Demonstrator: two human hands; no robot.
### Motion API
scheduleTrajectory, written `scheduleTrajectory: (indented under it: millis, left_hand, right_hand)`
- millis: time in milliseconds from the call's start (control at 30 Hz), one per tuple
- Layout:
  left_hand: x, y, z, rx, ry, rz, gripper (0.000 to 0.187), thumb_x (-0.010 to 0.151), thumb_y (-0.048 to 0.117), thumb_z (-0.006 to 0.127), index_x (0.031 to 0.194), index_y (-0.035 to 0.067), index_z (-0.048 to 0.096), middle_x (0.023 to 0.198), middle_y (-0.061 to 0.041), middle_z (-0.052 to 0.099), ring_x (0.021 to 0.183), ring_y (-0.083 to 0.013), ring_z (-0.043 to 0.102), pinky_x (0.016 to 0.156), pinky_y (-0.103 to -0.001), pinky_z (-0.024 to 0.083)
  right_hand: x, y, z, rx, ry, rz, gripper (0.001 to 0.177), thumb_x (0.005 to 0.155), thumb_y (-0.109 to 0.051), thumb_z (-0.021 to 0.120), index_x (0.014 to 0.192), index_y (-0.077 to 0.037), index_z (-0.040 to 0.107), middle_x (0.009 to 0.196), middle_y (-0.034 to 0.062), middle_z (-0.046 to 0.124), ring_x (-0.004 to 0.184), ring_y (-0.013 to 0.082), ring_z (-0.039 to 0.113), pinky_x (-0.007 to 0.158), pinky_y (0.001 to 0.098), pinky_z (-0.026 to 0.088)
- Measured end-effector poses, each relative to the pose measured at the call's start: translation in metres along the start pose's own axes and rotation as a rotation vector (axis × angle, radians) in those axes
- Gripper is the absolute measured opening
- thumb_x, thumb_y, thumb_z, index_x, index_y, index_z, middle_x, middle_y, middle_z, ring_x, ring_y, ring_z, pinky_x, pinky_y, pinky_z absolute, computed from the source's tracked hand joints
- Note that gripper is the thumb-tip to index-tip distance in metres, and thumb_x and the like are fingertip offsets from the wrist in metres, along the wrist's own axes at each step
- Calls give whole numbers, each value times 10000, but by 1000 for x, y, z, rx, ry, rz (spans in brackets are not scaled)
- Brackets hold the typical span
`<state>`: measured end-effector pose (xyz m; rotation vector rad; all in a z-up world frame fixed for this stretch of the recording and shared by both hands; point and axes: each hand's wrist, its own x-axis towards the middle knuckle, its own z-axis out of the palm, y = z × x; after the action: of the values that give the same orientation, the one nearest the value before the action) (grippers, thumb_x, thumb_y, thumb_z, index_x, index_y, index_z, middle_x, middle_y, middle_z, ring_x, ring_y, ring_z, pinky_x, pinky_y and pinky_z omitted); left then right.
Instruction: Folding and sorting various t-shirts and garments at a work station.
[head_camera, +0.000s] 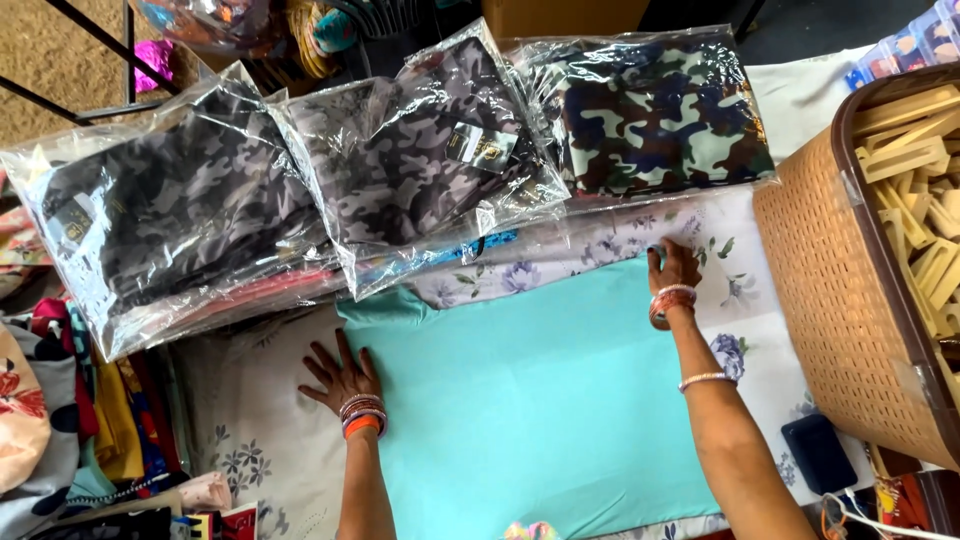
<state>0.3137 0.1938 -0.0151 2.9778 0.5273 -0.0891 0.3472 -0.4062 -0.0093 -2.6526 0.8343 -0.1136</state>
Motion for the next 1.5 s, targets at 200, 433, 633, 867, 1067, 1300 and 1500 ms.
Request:
scheduleTrajectory:
  millis: [200, 433, 633, 867, 1067, 1300, 1500]
  left_hand:
    - [2, -2, 6, 14, 8, -3, 643, 1022, 572, 258, 1623, 352, 205, 1700, -127, 129, 1549, -395, 91, 1149, -742, 43]
    - [2, -2, 3, -17, 39, -1, 629, 1028, 565, 262, 1617, 347, 248, 1701, -140, 156, 1554, -408, 102, 1154, -746, 38]
    - [-1, 0, 1, -23, 22, -10, 633, 1024, 572, 262, 1616, 347, 248, 1697, -141, 155, 1555, -408, 99, 1154, -743, 33]
    - [1, -2, 4, -4, 27, -19, 638, 1016, 583, 257, 1614, 361, 235, 1701, -129, 143, 1549, -400, 91, 1157, -732, 19]
    - [0, -2, 4, -15, 18, -12, 630, 1028, 581, 242, 1617, 357, 238, 1705, -125, 142, 1560, -394, 87, 1167, -729, 15]
    - [0, -2, 5, -5, 1, -20, 634, 1022, 583, 245, 1615, 358, 239, 1704, -119, 144, 1558, -390, 79, 1162, -727, 4]
    - [1, 0, 3, -14, 7, -18, 637, 1020, 581, 243, 1614, 351, 244, 1702, -117, 142, 1560, -386, 78, 1166, -718, -3]
  right_hand:
    - [53, 48, 32, 114, -167, 49, 310, 883, -405, 691, 1077, -164, 710, 1080, 41, 751, 1008, 267, 701, 974, 461, 511]
    - [47, 27, 18, 30, -154, 222, 317, 905, -470, 699, 997, -168, 732, 991, 38, 762, 932, 278, 687, 990, 488, 339]
    - [37, 27, 18, -3, -54, 103, 256, 946, -420, 682, 995, -169, 678, 977, 48, 748, 924, 290, 667, 959, 504, 343]
    - [26, 19, 25, 10, 170, 11, 236, 975, -390, 703, 1026, -180, 607, 1044, 58, 668, 1042, 345, 605, 961, 592, 364]
    - [19, 14, 29, -130, 234, -62, 329, 966, -389, 770, 1185, -181, 638, 1232, 161, 605, 1180, 379, 516, 985, 599, 333]
    - [-31, -11, 26, -77, 272, -469, 304, 965, -217, 740, 1265, -249, 708, 1327, 54, 636, 1271, 268, 472, 1097, 497, 291]
    - [-17, -33, 2, -160, 16, -559, 83, 905, -193, 758, 979, -218, 730, 1011, -26, 668, 1114, 219, 547, 1164, 512, 256]
